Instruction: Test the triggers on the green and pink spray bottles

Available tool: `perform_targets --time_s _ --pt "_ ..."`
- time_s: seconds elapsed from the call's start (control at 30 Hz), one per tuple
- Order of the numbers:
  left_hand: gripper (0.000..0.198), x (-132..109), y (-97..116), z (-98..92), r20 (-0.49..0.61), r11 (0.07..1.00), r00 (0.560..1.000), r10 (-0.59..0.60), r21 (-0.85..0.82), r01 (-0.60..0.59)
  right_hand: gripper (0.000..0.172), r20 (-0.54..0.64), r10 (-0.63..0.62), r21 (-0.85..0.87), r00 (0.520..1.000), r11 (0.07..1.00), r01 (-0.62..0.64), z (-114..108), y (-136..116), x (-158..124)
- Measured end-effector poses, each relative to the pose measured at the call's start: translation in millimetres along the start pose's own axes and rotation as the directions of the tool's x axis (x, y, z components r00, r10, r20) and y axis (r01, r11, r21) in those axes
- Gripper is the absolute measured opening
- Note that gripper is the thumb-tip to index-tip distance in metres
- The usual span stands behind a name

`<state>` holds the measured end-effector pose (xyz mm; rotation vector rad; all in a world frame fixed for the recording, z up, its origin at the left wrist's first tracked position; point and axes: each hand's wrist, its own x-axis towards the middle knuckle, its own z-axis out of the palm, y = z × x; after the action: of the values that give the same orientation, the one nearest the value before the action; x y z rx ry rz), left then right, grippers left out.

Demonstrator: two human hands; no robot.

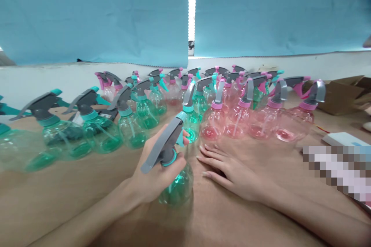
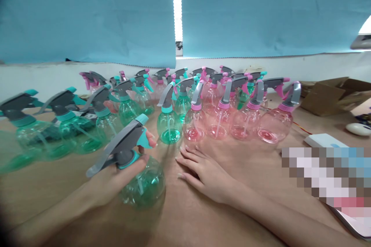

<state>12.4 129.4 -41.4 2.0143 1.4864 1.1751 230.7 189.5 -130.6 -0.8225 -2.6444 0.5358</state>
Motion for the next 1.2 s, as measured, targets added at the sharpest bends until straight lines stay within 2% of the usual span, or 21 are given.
perform_targets --time_s 0.13,0.2,0.3,0.37,0.5,0.73,0.97,1.2 --pt "0.026 1.5 -0.2 0.8 -0.005 0.999 0.999 0.040 -0.036 -0.040 0.052 0.018 0.003 -0.012 1.000 1.000 -0.003 -1.2 -0.9 0.7" --pt "0.035 3.4 0.7 1.7 0.003 0.996 0.998 0.057 -0.067 -0.056 0.052 0.012 0.006 -0.007 1.000 1.000 -0.006 -1.0 -1.0 0.5" --pt "0.051 4.4 1.8 2.7 0.009 0.997 1.000 0.029 -0.073 -0.028 0.051 0.001 0.004 -0.002 1.000 1.000 -0.004 -0.3 -0.8 -0.1" --pt "0.053 3.7 1.9 2.8 0.003 0.999 1.000 0.006 -0.054 -0.006 0.050 -0.006 0.002 0.008 1.000 1.000 -0.002 0.0 -0.7 -0.4" --pt "0.050 2.2 2.3 2.3 0.018 1.000 1.000 -0.024 -0.010 0.024 0.050 -0.002 0.003 0.008 1.000 1.000 -0.003 -0.6 -1.3 -0.4" --pt "0.037 3.7 4.7 2.4 0.021 1.000 1.000 0.008 -0.008 -0.008 0.049 -0.020 -0.005 0.018 1.000 1.000 0.005 0.7 -0.2 -0.6" --pt "0.044 1.8 4.0 2.5 0.019 1.000 1.000 -0.012 -0.028 0.012 0.051 -0.001 0.000 0.001 1.000 1.000 0.000 -0.4 -0.5 -0.5" --pt "0.020 2.7 6.4 3.4 0.013 0.998 0.999 -0.037 -0.042 0.038 0.050 -0.020 -0.007 0.023 1.000 1.000 0.008 1.3 1.3 -0.7"
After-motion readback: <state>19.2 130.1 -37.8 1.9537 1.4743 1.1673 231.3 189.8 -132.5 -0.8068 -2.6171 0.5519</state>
